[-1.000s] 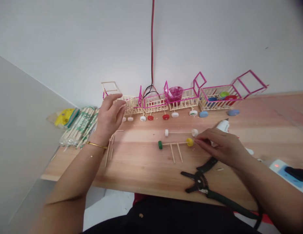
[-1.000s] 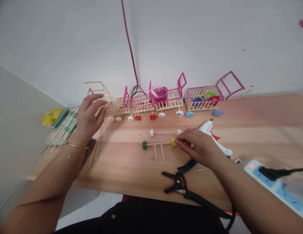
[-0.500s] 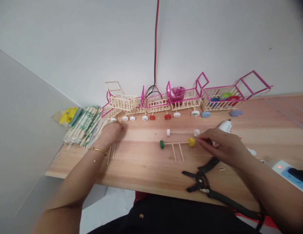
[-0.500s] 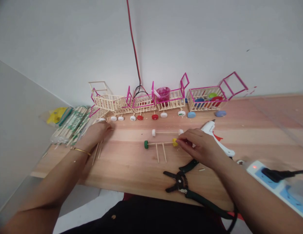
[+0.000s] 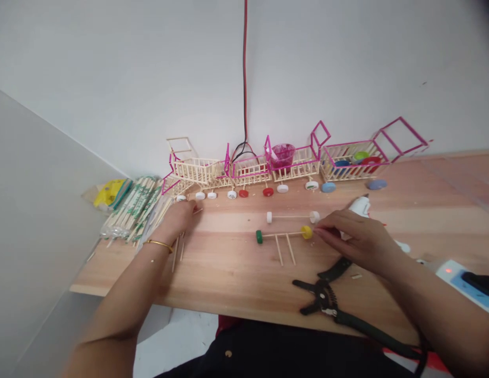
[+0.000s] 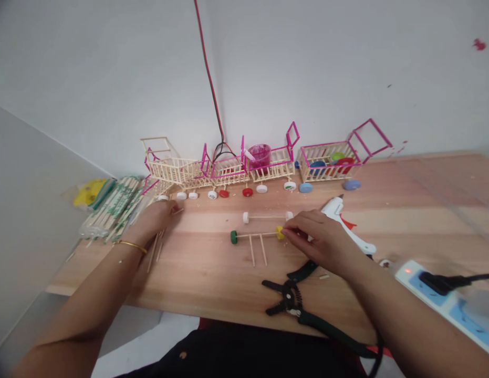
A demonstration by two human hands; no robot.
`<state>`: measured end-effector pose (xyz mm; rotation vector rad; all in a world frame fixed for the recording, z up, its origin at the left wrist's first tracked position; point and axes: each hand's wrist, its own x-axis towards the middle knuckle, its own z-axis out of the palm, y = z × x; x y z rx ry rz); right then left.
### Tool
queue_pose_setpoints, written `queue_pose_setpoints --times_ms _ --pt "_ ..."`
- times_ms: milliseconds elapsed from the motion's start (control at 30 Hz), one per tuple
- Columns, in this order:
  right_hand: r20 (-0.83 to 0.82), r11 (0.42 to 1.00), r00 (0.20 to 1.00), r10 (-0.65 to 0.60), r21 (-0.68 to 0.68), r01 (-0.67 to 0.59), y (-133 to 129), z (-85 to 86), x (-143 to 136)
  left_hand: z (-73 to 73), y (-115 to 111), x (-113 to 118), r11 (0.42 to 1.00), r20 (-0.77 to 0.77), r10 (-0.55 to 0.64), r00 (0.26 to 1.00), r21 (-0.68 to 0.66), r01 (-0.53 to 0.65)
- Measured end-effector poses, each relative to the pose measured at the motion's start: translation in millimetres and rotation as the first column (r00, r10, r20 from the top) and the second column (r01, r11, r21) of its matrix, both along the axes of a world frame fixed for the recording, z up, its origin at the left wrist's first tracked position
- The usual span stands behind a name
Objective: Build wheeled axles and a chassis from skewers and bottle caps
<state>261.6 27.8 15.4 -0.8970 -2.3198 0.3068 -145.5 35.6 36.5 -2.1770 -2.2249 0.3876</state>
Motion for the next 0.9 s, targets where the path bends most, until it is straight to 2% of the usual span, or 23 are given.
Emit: queue_pose_setpoints --times_ms 133,233,267,333,367,400,433,500,533,600,633,733,900 --pt "0.008 1.000 1.000 -0.012 0.021 0.012 0 -0.7 1 2.2 -3 2 0.999 -0.001 0.025 1.000 0.039 -0.025" --pt "-0.004 1.000 1.000 0.001 0.011 -0.001 1 -1.0 1 7.4 -7 6 0.982 0.037 0.022 0.999 0.185 -0.029" --pt "-0.011 1.000 1.000 0.010 0.004 -0.010 0 -0.9 1 10.1 -9 10 0.958 0.104 -0.015 0.994 0.287 -0.015" --pt "-0.021 1.000 0.999 0.024 -0.012 -0.025 0 -0.4 0 16.2 -13 25 0.888 0.307 -0.196 0.931 0.459 0.035" --pt "-0.025 1.000 0.999 0.025 -0.018 -0.025 0 0.1 0 19.0 -16 36 0.869 0.438 -0.290 0.851 0.493 0.042" --pt "-0.030 1.000 0.999 0.020 -0.022 -0.021 -1 0.9 -1 21.3 -19 50 0.872 0.578 -0.348 0.738 0.489 0.027" --pt "-0.036 1.000 0.999 0.012 -0.022 -0.013 -1 1.8 -1 22.9 -23 65 0.894 0.721 -0.370 0.586 0.448 0.014" --pt "-0.059 1.000 0.998 -0.004 -0.008 0.004 -2 3.7 -3 23.5 -28 99 0.959 0.931 -0.280 0.235 0.283 0.018" --pt "-0.073 1.000 0.997 -0.009 0.001 0.009 -3 4.5 -3 22.3 -31 116 0.976 0.973 -0.216 0.087 0.214 0.030" --pt "-0.094 1.000 0.995 -0.012 0.016 0.013 -4 4.7 -4 16.9 -34 145 0.993 0.990 -0.094 -0.107 0.101 0.055" --pt "-0.103 1.000 0.995 -0.014 0.018 0.016 -4 4.0 -4 13.1 -35 157 0.997 0.987 -0.040 -0.154 0.048 0.052" --pt "-0.128 1.000 0.992 -0.003 0.013 0.005 -5 -0.2 -5 0.1 -35 177 0.994 0.974 0.090 -0.208 -0.075 0.081" --pt "-0.112 0.998 0.992 0.064 -0.020 -0.067 -9 -3.2 -13 -13.7 -35 183 0.982 0.935 0.170 -0.311 -0.134 0.135"
